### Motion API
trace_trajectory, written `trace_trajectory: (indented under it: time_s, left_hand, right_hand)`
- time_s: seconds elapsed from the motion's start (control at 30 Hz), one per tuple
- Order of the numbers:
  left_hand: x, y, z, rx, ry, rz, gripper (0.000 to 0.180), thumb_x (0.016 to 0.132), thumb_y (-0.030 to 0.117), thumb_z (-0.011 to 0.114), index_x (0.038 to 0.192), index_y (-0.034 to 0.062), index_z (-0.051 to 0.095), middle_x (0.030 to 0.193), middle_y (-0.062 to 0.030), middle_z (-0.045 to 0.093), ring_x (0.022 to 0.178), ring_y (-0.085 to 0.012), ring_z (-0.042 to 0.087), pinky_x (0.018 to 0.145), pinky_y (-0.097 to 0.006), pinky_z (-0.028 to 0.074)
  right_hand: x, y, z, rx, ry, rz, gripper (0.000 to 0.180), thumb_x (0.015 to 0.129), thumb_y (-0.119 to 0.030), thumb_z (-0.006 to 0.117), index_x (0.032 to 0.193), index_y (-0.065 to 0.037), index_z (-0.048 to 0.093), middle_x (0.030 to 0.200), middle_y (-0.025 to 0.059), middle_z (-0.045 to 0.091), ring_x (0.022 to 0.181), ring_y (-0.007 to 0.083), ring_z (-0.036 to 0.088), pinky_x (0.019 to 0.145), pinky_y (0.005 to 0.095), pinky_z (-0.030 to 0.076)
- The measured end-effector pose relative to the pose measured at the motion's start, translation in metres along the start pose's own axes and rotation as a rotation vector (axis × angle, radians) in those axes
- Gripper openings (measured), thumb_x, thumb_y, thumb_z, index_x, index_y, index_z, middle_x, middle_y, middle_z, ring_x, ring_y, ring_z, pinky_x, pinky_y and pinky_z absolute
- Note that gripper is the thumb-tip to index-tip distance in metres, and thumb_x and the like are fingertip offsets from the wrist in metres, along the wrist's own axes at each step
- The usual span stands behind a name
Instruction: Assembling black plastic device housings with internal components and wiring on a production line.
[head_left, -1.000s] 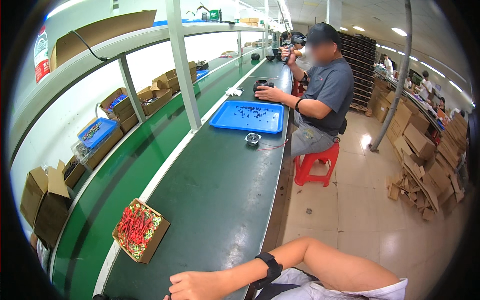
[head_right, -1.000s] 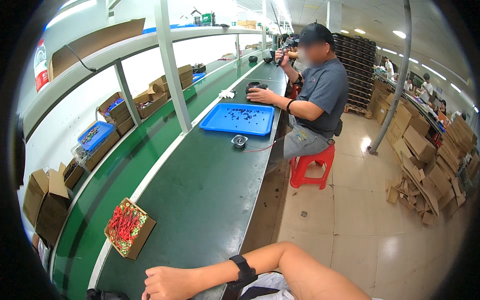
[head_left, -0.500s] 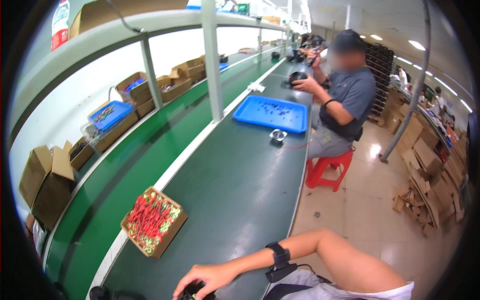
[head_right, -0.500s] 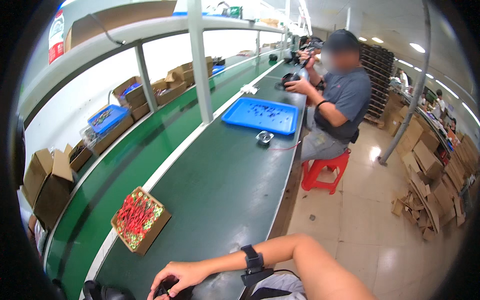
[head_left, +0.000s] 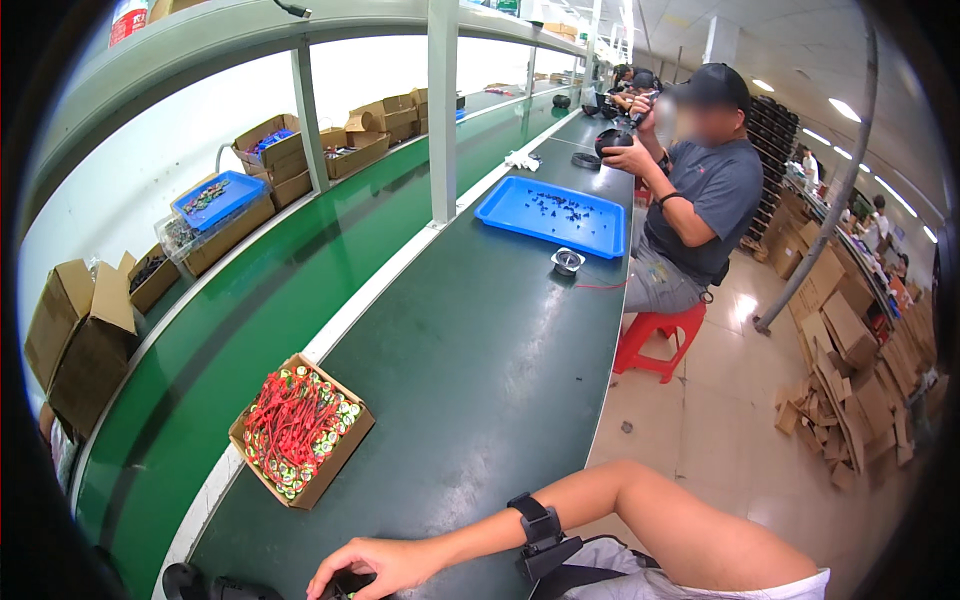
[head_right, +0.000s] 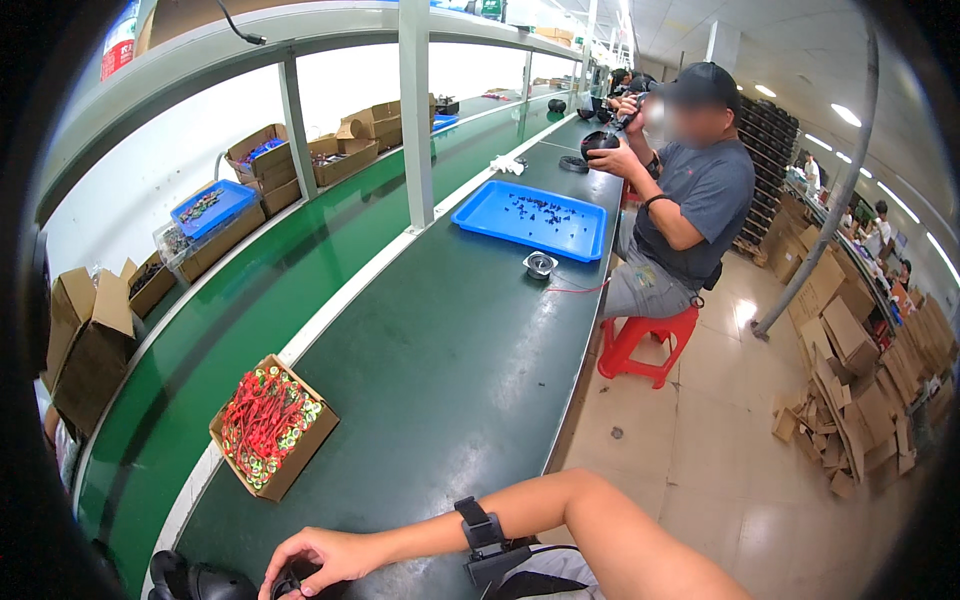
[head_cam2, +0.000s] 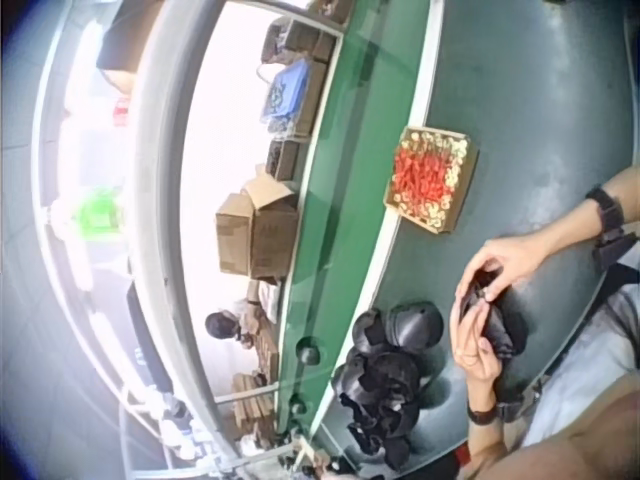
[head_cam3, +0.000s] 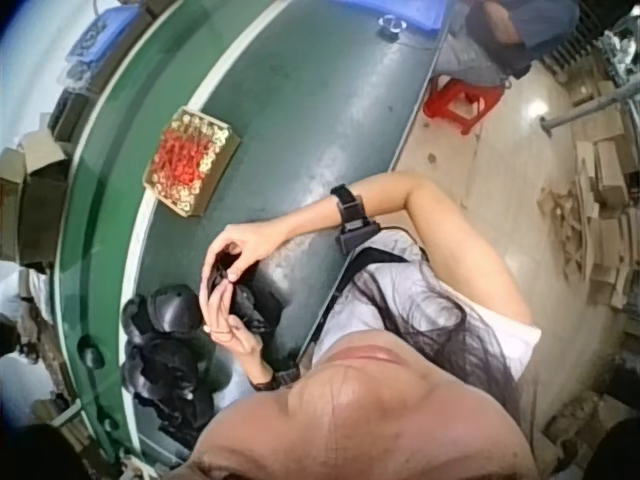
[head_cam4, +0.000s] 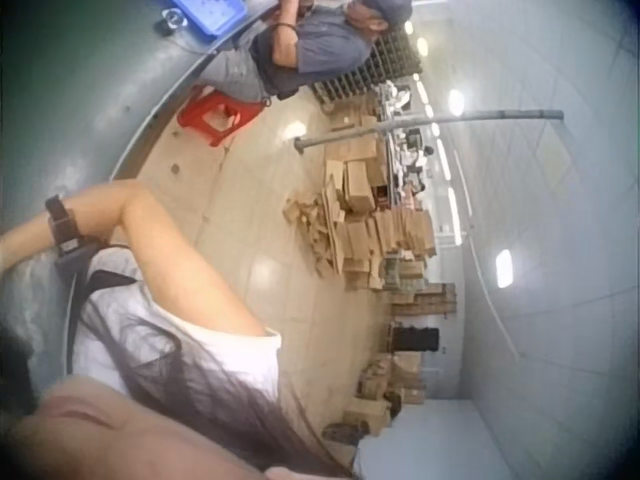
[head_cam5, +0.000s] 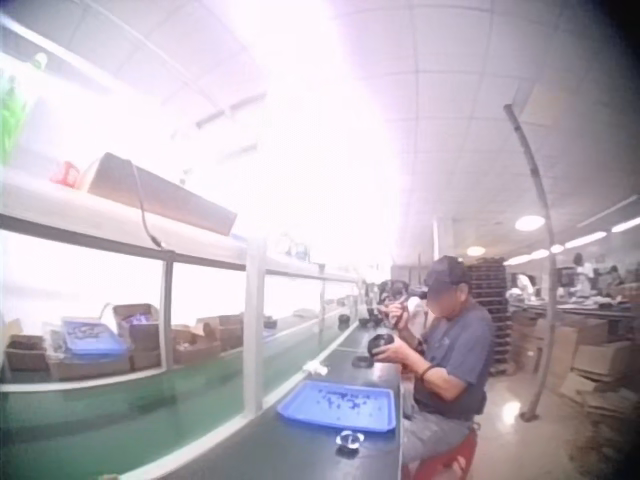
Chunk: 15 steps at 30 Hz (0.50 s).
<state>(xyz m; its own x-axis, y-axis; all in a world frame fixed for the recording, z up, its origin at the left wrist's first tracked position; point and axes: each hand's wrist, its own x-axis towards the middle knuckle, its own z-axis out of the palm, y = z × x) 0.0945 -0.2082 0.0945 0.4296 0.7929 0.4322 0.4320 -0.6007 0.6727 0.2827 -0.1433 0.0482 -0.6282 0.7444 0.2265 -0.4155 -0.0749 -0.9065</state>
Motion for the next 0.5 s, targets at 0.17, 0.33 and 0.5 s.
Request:
trace_trajectory:
  time_s: [0.17, 0.33, 0.5]
  left_hand:
    - [-0.005, -0.002, 0.007, -0.174, 0.016, -0.137, 0.052, 0.098, 0.034, 0.033, 0.112, -0.0068, 0.062, 0.117, -0.0201, 0.058, 0.116, -0.0397, 0.051, 0.099, -0.045, 0.039]
    - [0.002, -0.011, 0.001, -0.056, -0.016, -0.014, 0.050, 0.095, 0.032, 0.035, 0.112, -0.0067, 0.062, 0.117, -0.0194, 0.057, 0.119, -0.0396, 0.048, 0.101, -0.046, 0.036]
    - [-0.005, -0.015, 0.001, -0.082, 0.010, -0.005, 0.049, 0.095, 0.032, 0.035, 0.111, -0.0054, 0.063, 0.115, -0.0192, 0.058, 0.118, -0.0402, 0.048, 0.101, -0.047, 0.036]
  right_hand:
    - [-0.004, 0.001, -0.001, -0.098, 0.030, -0.039, 0.038, 0.083, -0.007, 0.068, 0.119, 0.001, 0.059, 0.116, 0.0114, 0.063, 0.107, 0.0181, 0.057, 0.094, 0.0334, 0.045]
    - [-0.002, -0.002, 0.001, -0.378, 0.064, -0.201, 0.037, 0.086, -0.013, 0.064, 0.120, 0.000, 0.058, 0.117, 0.0133, 0.063, 0.106, 0.0237, 0.060, 0.091, 0.0352, 0.047]
    - [-0.001, -0.003, 0.005, -0.351, 0.057, -0.186, 0.037, 0.086, -0.018, 0.064, 0.118, 0.000, 0.059, 0.117, 0.0142, 0.063, 0.108, 0.0261, 0.060, 0.092, 0.0363, 0.046]
